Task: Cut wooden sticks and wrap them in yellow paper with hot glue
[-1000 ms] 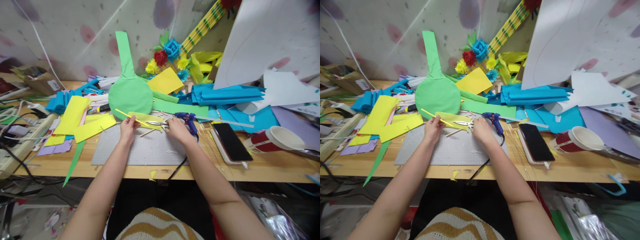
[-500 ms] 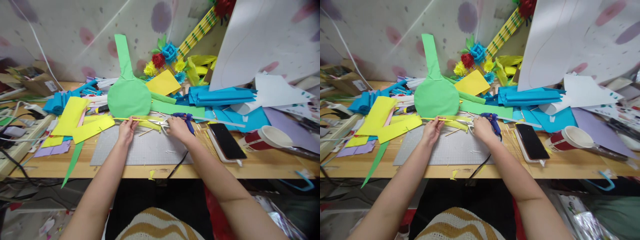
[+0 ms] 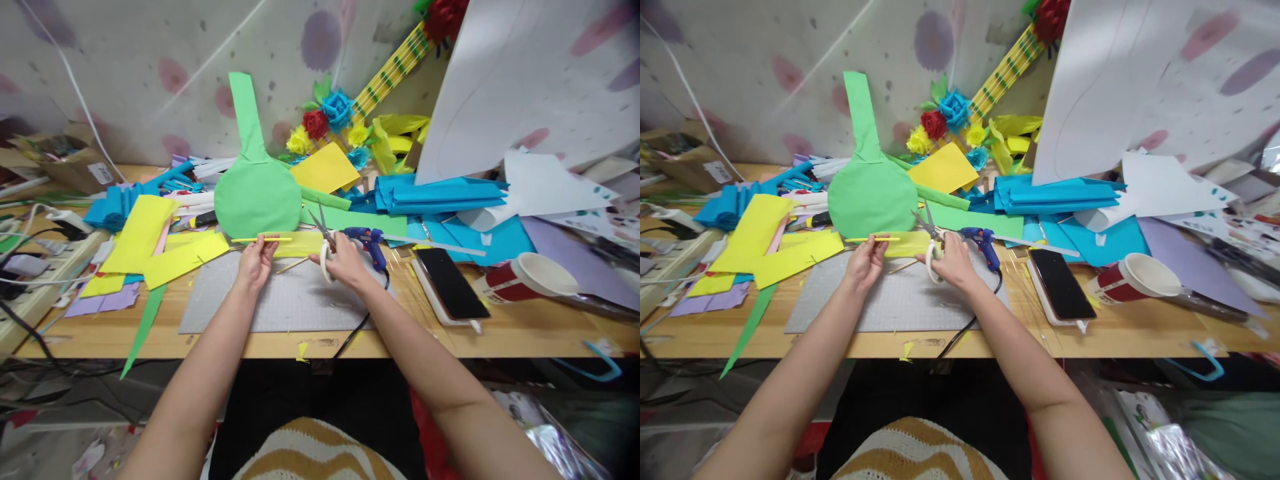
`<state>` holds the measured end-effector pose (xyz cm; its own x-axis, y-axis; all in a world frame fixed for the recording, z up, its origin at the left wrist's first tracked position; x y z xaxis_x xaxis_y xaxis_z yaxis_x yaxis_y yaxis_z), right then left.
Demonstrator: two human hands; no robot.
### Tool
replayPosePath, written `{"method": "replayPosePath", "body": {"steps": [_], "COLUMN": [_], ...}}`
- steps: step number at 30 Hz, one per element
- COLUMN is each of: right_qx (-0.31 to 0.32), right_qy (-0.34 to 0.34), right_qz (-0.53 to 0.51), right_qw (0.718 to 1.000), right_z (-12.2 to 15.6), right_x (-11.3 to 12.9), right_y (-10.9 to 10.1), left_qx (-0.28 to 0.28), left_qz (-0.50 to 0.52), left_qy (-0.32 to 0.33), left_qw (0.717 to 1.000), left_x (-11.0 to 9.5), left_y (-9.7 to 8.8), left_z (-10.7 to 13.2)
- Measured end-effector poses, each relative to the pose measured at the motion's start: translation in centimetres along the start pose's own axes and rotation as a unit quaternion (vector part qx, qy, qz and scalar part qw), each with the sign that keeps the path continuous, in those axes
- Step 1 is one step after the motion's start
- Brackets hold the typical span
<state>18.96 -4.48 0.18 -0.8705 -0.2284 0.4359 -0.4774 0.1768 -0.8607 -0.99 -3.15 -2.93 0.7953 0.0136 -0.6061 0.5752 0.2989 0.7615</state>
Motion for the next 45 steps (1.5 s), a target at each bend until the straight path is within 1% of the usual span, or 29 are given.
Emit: {"method": "replayPosePath", "body": {"steps": [4,8,12,17,24,30,36,45], "right_qx": [-0.001,-0.005,0.004,0.024,0.025,0.007,0.019,0.029], "right_qy": [-0.076,-0.115,-0.115,-0.100,-0.097,-0.095,-0.097,-0.088], "right_qz": [0.040,0.070,0.082,0.080,0.085,0.091,0.086,0.094], "right_qw": [0.996,0.991,0.990,0.991,0.991,0.991,0.991,0.991], "right_z": [0.1,0.4,0.5,0.6,0.6,0.7,0.8,0.8], "right_x": [1.5,2.4,2.7,2.8,2.8,2.6,2.7,2.5], "right_y": [1.9,2.7,2.7,2.7,2.7,3.1,3.1,3.1], "left_qx": [-0.020,-0.024,-0.035,-0.032,-0.030,-0.027,-0.034,-0.021], "left_qz": [0.028,0.029,0.026,0.016,0.020,0.027,0.026,0.004], "left_qy": [-0.014,-0.033,-0.039,-0.046,-0.045,-0.050,-0.051,-0.039], "left_qw": [0.999,0.999,0.998,0.998,0.998,0.998,0.998,0.999], "left_x": [-0.2,0.0,0.1,0.3,0.5,0.4,0.3,0.4], "left_y": [0.2,0.3,0.3,0.4,0.2,0.3,0.5,0.2], "left_z": [0.1,0.3,0.4,0.4,0.1,0.2,0.6,0.2]}}
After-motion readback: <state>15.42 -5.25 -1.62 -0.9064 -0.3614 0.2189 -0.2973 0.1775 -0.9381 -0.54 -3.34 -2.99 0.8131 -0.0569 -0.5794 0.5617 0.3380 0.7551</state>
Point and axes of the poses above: each hand's wrist, its own z-axis away from the middle knuckle, its own y-axis out of the palm, x = y × z, the point moved 3 cm from there along -z, towards the middle knuckle, and after that the axes turned 5 degrees about z, right-handed, at the moved point
